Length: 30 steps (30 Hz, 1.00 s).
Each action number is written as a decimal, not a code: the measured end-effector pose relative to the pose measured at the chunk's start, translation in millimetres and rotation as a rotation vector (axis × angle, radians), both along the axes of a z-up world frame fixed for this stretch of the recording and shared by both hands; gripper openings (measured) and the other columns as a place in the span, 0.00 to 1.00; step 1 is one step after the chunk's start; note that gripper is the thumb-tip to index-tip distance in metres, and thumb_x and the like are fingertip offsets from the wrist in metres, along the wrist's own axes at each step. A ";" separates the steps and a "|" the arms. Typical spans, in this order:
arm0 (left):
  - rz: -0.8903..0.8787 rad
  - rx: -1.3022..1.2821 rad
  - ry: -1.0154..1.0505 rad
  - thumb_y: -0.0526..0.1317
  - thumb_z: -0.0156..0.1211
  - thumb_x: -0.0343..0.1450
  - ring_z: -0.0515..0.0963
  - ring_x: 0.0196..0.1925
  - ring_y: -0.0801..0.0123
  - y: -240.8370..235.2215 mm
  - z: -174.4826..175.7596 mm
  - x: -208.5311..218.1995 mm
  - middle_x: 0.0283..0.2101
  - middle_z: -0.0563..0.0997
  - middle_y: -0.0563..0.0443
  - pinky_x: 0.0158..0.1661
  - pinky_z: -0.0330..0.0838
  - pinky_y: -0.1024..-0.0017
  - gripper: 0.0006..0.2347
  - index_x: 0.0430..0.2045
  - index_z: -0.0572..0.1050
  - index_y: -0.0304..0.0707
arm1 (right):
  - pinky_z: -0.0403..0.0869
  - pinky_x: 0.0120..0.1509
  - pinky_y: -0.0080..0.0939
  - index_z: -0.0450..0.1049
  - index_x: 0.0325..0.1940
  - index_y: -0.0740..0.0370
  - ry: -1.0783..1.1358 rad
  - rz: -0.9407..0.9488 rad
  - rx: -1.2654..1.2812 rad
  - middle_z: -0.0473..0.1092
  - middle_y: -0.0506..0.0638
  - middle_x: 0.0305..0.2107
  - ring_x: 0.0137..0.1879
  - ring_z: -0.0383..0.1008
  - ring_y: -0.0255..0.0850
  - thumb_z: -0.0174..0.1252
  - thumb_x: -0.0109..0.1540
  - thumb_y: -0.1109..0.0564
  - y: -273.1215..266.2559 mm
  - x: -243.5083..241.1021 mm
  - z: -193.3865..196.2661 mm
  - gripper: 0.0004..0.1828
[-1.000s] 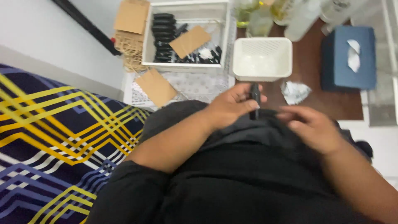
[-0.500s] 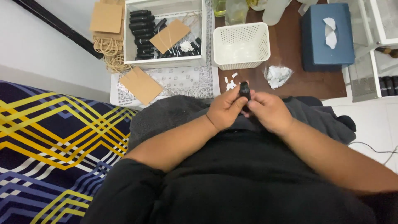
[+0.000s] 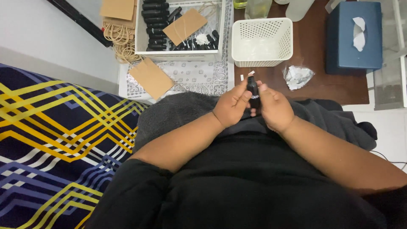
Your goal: The person sits on a bed and repeatedly picks up small black bottles from a white basket. They apply small white labels to the bottles by hand and then place the labeled bottles into a nearby drawer.
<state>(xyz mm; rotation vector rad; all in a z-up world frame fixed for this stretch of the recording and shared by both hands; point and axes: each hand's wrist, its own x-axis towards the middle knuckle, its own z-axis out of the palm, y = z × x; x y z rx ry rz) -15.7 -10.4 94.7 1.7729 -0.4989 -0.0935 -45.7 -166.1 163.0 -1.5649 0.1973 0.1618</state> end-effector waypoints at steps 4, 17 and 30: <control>-0.071 0.038 -0.090 0.46 0.45 0.81 0.87 0.42 0.53 5.8 5.0 6.3 0.42 0.83 0.35 0.42 0.82 0.60 0.24 0.74 0.56 0.43 | 0.80 0.35 0.47 0.79 0.35 0.63 0.036 0.106 -0.123 0.75 0.58 0.23 0.30 0.80 0.46 0.54 0.72 0.45 -15.9 13.7 -68.5 0.21; 0.251 -0.412 0.700 0.32 0.51 0.75 0.79 0.46 0.61 51.2 -64.3 68.9 0.59 0.73 0.45 0.40 0.83 0.69 0.20 0.64 0.61 0.36 | 0.75 0.52 0.63 0.70 0.60 0.56 -0.172 0.226 -0.646 0.75 0.62 0.35 0.44 0.77 0.62 0.46 0.66 0.46 -126.4 39.4 -41.7 0.21; 0.671 -0.604 1.101 0.36 0.54 0.69 0.74 0.33 0.69 49.3 -65.1 93.6 0.42 0.77 0.57 0.33 0.68 0.69 0.16 0.52 0.66 0.52 | 0.72 0.61 0.53 0.64 0.74 0.52 0.429 -0.743 -0.987 0.67 0.61 0.60 0.61 0.69 0.59 0.58 0.71 0.56 -396.9 24.2 -10.7 0.26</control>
